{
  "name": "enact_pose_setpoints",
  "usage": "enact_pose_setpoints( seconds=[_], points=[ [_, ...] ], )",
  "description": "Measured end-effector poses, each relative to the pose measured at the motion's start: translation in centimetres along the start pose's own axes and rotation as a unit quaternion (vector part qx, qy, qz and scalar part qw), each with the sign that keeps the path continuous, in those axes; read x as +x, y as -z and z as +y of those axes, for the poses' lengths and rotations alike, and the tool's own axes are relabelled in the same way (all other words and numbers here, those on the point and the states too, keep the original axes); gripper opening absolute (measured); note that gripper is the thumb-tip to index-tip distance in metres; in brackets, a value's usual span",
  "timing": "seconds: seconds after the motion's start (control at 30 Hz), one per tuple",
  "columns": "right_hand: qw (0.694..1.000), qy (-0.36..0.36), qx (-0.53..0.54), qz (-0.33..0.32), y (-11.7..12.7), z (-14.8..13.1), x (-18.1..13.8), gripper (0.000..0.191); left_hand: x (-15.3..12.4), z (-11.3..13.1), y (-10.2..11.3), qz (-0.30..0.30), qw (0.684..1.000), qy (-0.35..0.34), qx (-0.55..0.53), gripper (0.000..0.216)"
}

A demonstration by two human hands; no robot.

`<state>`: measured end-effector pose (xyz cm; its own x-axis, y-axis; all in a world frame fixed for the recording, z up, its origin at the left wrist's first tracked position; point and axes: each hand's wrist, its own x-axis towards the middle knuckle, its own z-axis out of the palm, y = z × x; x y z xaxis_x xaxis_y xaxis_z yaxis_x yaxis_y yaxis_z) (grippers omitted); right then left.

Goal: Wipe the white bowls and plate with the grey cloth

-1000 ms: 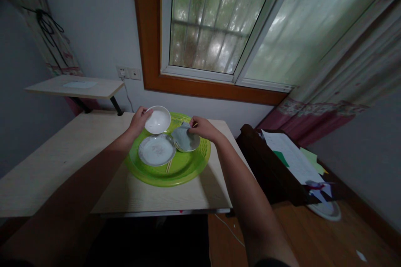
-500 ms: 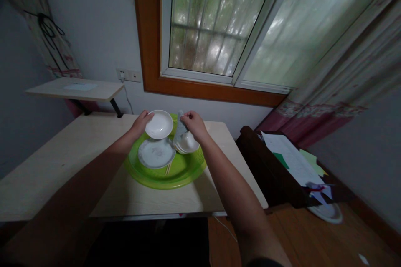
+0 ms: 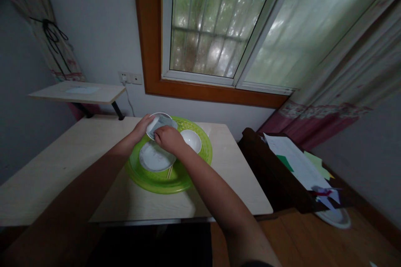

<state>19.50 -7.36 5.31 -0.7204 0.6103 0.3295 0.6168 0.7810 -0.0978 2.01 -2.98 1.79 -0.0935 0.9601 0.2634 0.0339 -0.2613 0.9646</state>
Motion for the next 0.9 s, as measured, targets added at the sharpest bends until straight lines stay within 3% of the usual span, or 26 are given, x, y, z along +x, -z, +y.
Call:
enact_pose_setpoints(
  seconds=[0.23,0.47,0.6,0.73,0.9],
  points=[
    [0.997,0.064,-0.044,0.014,-0.4,1.0,-1.2,0.046,0.4,-0.8,0.3,-0.026,0.999,0.004,0.023,0.034],
    [0.994,-0.022,-0.103,0.037,-2.8,0.4,-1.8,0.076,0.0,-0.5,0.3,-0.016,0.999,-0.001,0.047,0.036],
    [0.994,-0.016,-0.108,0.008,-1.9,-0.6,-2.0,0.073,-0.3,-0.1,0.6,0.037,0.993,-0.022,0.105,0.034],
    [0.998,0.009,-0.056,-0.040,-1.0,-1.3,-1.9,0.068,-0.4,0.1,0.8,0.051,0.988,-0.049,0.137,0.033],
    [0.998,0.064,0.003,-0.023,-2.2,-0.8,-1.8,0.073,-0.6,0.1,0.4,0.045,0.993,-0.037,0.103,0.031]
  ],
)
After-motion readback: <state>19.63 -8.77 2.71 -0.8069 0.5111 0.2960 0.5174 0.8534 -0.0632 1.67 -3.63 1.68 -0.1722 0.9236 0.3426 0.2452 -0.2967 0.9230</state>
